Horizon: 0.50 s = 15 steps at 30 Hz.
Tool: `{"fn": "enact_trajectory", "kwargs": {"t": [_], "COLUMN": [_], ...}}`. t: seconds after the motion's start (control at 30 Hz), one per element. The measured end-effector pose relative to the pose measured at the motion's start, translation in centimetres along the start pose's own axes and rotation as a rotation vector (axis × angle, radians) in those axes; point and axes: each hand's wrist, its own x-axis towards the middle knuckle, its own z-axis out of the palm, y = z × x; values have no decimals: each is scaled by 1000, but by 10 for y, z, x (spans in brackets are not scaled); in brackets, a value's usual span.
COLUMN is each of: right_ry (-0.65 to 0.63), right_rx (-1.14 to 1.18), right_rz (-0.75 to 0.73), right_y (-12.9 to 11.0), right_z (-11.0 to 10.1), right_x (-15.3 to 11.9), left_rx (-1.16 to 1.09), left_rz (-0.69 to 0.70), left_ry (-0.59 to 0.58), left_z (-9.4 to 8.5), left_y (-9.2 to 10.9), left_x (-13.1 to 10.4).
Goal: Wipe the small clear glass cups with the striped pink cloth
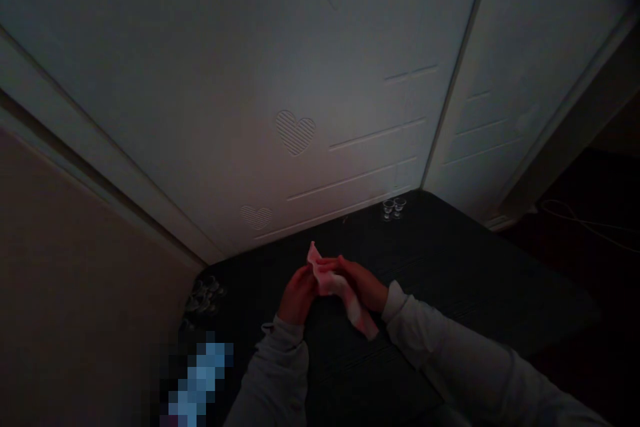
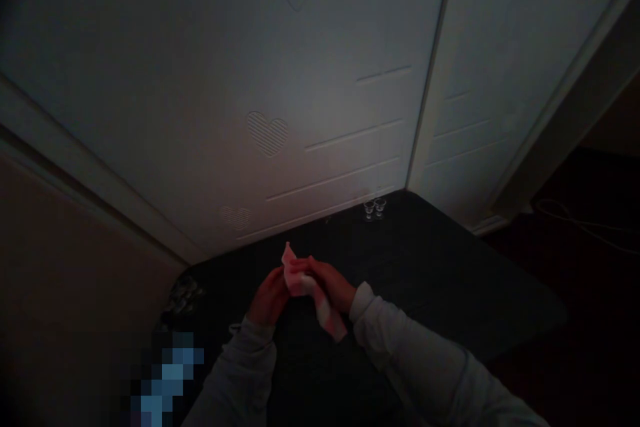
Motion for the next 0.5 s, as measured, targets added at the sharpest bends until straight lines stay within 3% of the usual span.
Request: {"fn": "enact_trajectory", "kwargs": {"t": [0.2, 0.5], "right_ry": [117, -40], "right_rx": [-270, -665], "right_rz": [-129, -218], "right_y": [8, 4], "right_z": [-4, -5], "right_x": [2, -1], "left_rx": [161, 145], "left_rz": [-5, 16], "left_ry": [-56, -32], "left_z": [0, 5], "left_y": [-4, 0], "left_x": [0, -3]}}
